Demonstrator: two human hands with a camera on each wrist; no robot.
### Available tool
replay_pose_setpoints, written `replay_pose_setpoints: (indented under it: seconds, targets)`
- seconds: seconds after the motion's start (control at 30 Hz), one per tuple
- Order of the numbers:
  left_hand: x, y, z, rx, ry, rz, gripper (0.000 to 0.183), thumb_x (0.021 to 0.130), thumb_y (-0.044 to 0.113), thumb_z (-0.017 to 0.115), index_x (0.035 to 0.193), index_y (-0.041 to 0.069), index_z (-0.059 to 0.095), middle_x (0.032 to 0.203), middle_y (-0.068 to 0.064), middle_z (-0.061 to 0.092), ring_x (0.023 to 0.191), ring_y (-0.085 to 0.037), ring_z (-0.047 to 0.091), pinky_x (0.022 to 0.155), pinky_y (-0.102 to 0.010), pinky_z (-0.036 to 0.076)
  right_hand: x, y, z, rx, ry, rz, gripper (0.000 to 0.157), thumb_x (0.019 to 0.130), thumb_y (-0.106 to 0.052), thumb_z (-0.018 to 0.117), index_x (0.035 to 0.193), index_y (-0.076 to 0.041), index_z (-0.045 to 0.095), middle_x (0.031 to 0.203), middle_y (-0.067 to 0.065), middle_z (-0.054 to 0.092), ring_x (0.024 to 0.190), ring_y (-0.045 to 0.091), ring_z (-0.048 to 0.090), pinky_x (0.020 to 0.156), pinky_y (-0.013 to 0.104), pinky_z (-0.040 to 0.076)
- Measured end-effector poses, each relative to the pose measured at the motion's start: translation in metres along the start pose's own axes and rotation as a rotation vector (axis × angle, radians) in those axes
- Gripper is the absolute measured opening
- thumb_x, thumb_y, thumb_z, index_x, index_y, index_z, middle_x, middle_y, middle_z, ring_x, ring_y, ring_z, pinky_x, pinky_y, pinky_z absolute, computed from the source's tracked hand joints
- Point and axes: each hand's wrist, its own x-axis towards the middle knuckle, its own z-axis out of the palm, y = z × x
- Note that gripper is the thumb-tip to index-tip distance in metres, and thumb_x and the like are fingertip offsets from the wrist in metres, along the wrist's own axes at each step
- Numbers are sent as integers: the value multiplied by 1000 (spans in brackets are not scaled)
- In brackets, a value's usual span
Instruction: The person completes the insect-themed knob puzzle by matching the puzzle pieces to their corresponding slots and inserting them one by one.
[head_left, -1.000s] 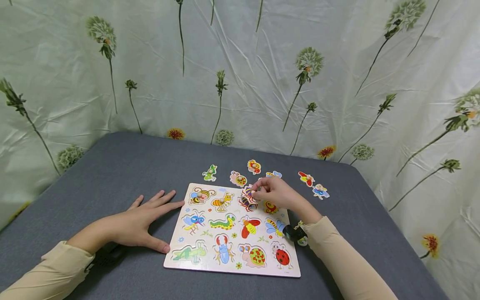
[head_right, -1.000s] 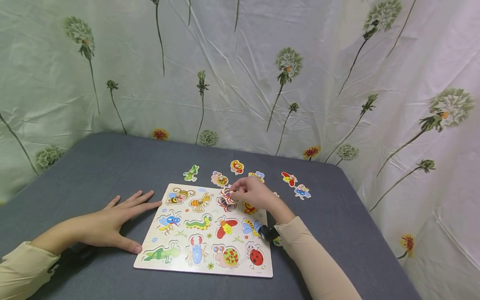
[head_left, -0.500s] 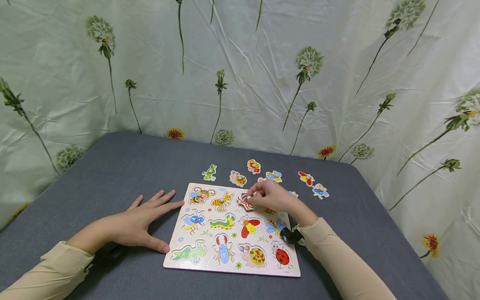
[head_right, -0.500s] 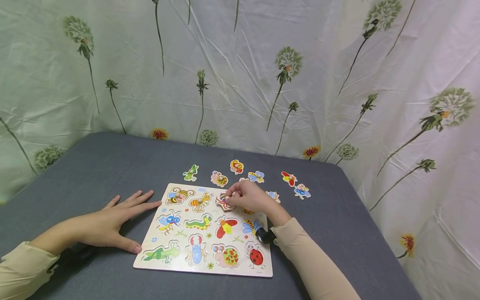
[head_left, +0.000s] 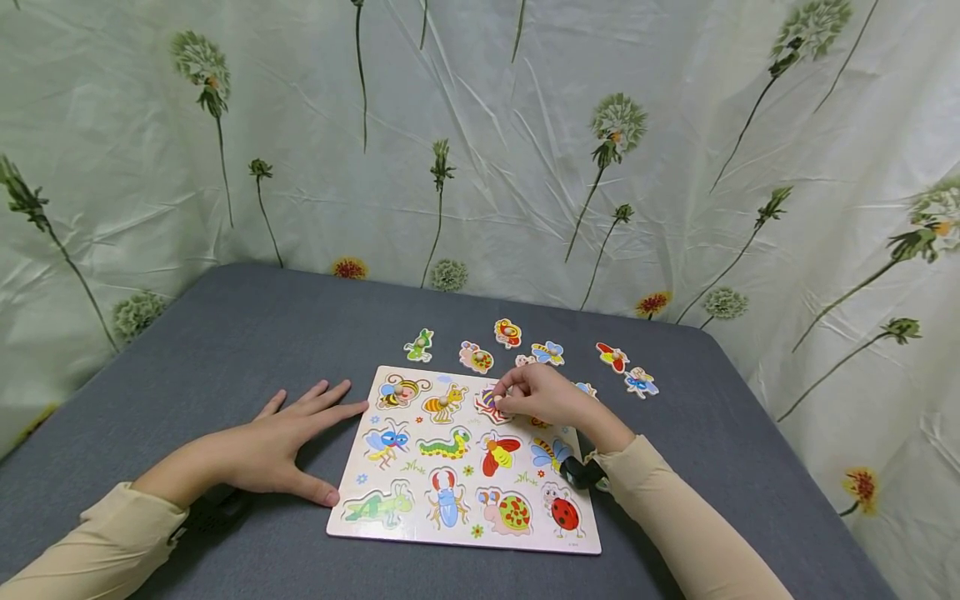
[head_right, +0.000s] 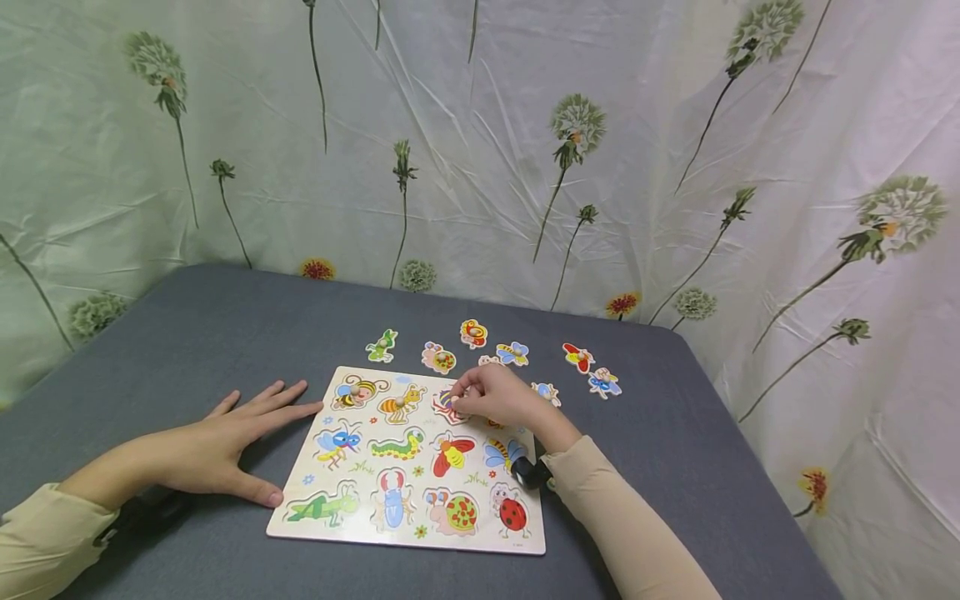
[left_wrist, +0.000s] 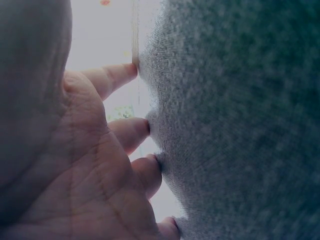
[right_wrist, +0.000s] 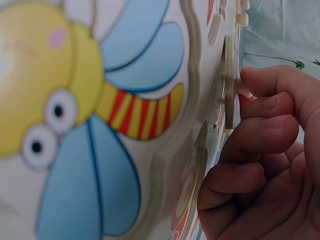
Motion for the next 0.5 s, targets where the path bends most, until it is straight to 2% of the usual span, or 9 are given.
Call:
replay_pose_setpoints:
  seconds: [0.5]
  targets:
    - [0, 0, 1, 0, -5, -7, 115, 76, 69, 88, 170, 30, 34, 180, -23, 13, 163, -59, 4, 114, -90, -5, 2, 2, 0, -18, 7, 11, 16, 99, -20, 75, 108, -8, 78, 60, -5, 54, 55, 11, 42, 56, 23, 34]
